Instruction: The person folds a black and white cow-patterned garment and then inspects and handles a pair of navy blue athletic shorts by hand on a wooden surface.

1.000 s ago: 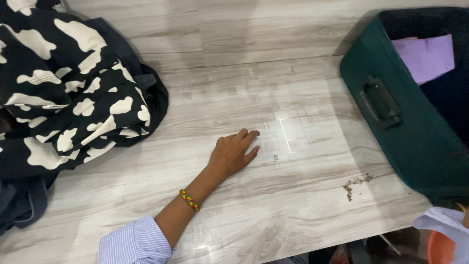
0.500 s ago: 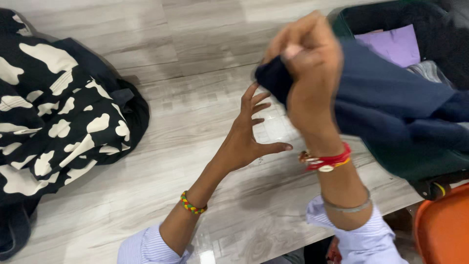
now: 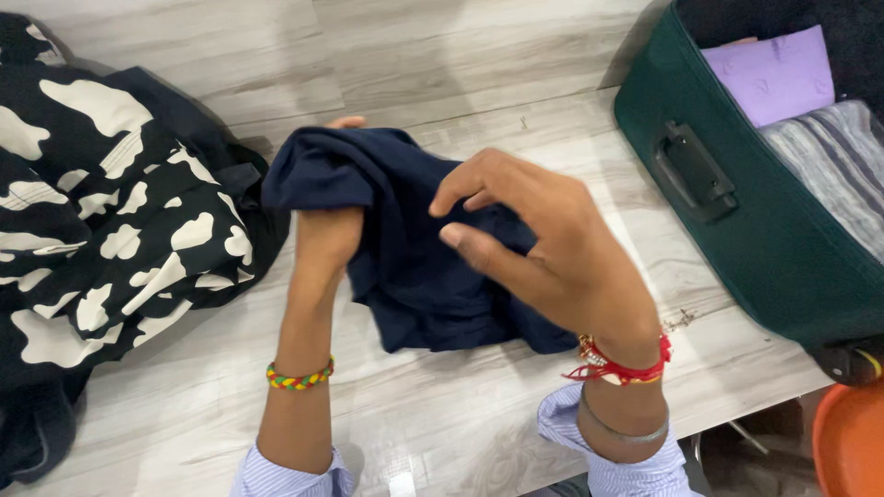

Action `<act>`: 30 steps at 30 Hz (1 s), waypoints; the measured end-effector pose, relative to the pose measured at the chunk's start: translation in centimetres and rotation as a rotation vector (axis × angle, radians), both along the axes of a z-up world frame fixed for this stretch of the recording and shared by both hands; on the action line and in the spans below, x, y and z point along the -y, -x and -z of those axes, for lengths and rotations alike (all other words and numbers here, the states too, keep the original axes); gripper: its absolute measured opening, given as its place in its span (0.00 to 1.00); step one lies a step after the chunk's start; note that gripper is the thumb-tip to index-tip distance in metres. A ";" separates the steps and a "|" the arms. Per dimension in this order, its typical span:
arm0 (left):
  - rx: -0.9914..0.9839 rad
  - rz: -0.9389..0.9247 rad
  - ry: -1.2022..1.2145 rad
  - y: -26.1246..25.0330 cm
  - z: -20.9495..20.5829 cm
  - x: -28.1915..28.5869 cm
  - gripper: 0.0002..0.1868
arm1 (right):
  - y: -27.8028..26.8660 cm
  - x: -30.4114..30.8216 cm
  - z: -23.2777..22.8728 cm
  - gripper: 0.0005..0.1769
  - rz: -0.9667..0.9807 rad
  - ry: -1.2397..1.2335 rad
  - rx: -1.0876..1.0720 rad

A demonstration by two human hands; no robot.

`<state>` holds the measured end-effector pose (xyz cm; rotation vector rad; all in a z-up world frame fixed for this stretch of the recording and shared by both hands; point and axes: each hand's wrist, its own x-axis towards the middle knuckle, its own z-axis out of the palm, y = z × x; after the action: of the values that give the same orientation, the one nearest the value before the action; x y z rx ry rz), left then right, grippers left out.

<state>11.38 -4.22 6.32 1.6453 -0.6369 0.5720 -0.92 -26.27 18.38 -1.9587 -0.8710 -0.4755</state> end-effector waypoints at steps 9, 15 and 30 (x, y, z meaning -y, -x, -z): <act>-0.074 -0.381 -0.199 4.4 -5.7 0.0 0.19 | -7.2 8.3 5.7 0.28 0.525 0.416 -0.425; -0.284 0.060 -0.897 4.7 -2.9 4.5 0.49 | -13.3 9.4 13.2 0.43 0.567 0.621 -0.880; -0.291 -0.277 -0.683 0.9 -0.4 2.1 0.26 | -5.1 11.5 4.6 0.15 0.658 0.122 -0.012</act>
<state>10.52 -6.37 6.76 2.4308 -0.4064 0.3057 4.15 -37.76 13.81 -2.3432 -0.2258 -0.7962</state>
